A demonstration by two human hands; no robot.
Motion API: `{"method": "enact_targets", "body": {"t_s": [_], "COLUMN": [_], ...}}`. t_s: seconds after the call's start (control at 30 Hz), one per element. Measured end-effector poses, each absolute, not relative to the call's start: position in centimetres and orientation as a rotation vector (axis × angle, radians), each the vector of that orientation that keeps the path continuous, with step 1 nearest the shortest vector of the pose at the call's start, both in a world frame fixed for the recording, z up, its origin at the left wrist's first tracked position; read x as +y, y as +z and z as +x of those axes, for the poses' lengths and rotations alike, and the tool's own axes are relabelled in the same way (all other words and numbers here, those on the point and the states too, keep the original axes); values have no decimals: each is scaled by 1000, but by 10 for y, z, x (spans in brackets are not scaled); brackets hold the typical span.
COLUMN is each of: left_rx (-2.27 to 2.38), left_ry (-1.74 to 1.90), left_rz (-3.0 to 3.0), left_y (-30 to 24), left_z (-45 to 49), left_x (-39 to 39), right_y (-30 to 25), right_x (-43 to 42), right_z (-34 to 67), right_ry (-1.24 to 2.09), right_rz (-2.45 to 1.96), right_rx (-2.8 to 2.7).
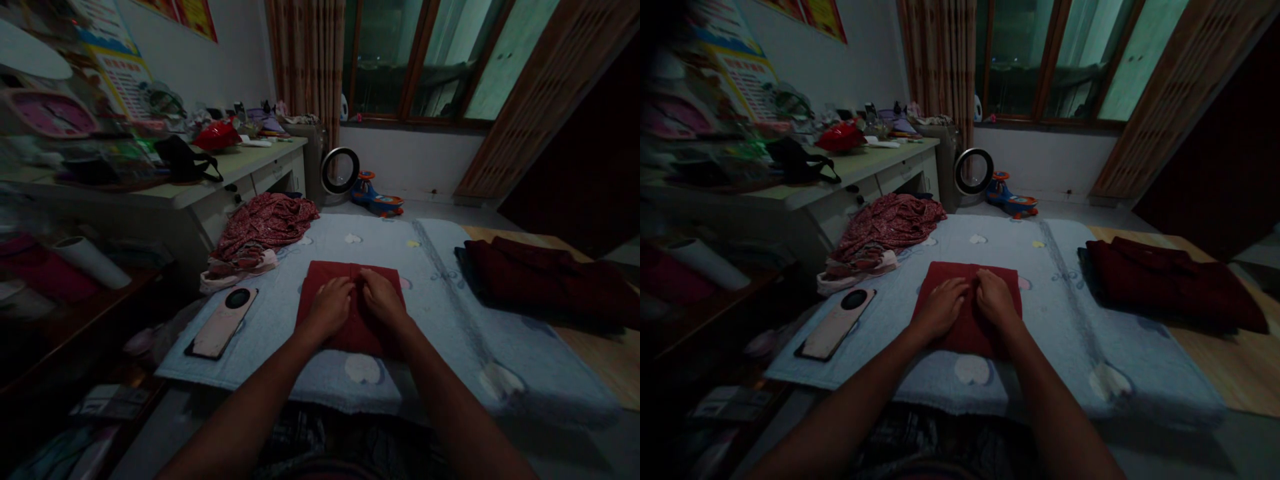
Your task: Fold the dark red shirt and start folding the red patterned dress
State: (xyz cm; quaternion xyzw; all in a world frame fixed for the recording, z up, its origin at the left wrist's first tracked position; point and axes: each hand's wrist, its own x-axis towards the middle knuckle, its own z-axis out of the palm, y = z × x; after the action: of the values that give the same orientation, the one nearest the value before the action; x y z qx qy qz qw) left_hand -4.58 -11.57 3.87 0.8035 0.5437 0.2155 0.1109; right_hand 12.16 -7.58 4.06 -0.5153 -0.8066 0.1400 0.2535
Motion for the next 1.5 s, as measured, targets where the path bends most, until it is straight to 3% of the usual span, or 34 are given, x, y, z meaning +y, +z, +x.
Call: {"method": "enact_targets", "body": {"t_s": [0.43,1.3,1.5], "left_rx": [1944,2181,2086], "left_ry": [317,381,583], "left_rz": [2208,1815,1881], "left_y": [1,-2,-3], "left_z": [-31,-73,-107], "left_x": [-78,-82,-84], "right_y": [1,-16,-7], "right_x": [-59,-65,-68], "right_z": [111,178,189], "right_ry": [226,233,338], "right_rz": [-1669,-2016,-1930], "right_rx": [-2325,-1899,-1710]}}
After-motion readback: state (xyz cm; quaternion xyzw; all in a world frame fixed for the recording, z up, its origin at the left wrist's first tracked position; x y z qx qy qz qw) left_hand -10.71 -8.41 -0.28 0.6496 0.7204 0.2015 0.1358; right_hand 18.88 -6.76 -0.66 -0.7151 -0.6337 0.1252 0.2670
